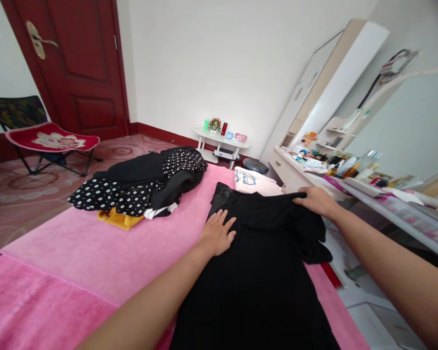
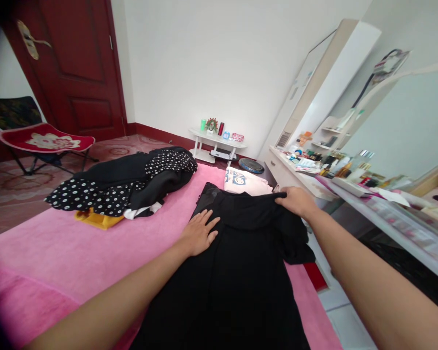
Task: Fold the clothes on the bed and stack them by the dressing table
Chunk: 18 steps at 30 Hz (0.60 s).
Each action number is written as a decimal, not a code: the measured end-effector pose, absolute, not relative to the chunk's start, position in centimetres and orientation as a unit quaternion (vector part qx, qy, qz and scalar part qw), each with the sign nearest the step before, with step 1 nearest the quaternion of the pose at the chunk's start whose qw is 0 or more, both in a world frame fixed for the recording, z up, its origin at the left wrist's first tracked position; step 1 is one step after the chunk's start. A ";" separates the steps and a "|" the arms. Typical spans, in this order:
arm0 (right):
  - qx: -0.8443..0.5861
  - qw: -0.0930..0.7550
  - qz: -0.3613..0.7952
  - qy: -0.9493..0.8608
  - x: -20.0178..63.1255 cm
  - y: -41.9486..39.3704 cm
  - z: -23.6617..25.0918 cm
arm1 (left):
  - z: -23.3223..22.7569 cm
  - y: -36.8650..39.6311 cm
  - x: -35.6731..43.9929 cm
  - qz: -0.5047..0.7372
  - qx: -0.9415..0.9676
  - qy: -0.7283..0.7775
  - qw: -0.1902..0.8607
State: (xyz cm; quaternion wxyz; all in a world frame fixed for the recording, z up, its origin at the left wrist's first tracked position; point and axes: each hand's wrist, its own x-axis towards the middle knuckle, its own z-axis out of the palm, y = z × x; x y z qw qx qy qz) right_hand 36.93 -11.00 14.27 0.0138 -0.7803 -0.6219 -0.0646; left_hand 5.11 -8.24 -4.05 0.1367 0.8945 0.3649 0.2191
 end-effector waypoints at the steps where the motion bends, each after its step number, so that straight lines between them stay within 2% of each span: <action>1: -0.764 0.036 -0.098 -0.636 35.7 -11.2 15.2 | -4.0 -8.3 5.0 0.221 0.894 0.365 0.139; 4: -0.706 0.083 -0.184 -0.678 30.3 -12.1 17.4 | -3.9 -8.2 4.6 0.249 0.886 0.357 0.161; 8: -0.657 0.072 -0.216 -0.719 21.0 -14.5 17.3 | -3.8 -7.6 3.7 0.349 0.828 0.351 0.265; 11: -0.626 0.057 -0.177 -0.757 14.7 -17.6 14.6 | -3.9 -7.2 3.0 0.411 0.759 0.352 0.363; 14: -0.590 0.057 -0.103 -0.799 10.6 -21.5 10.9 | -4.0 -7.0 2.7 0.432 0.735 0.336 0.401; 18: -0.603 0.133 0.053 -0.784 10.2 -25.6 7.8 | -4.2 -7.0 2.7 0.446 0.720 0.342 0.408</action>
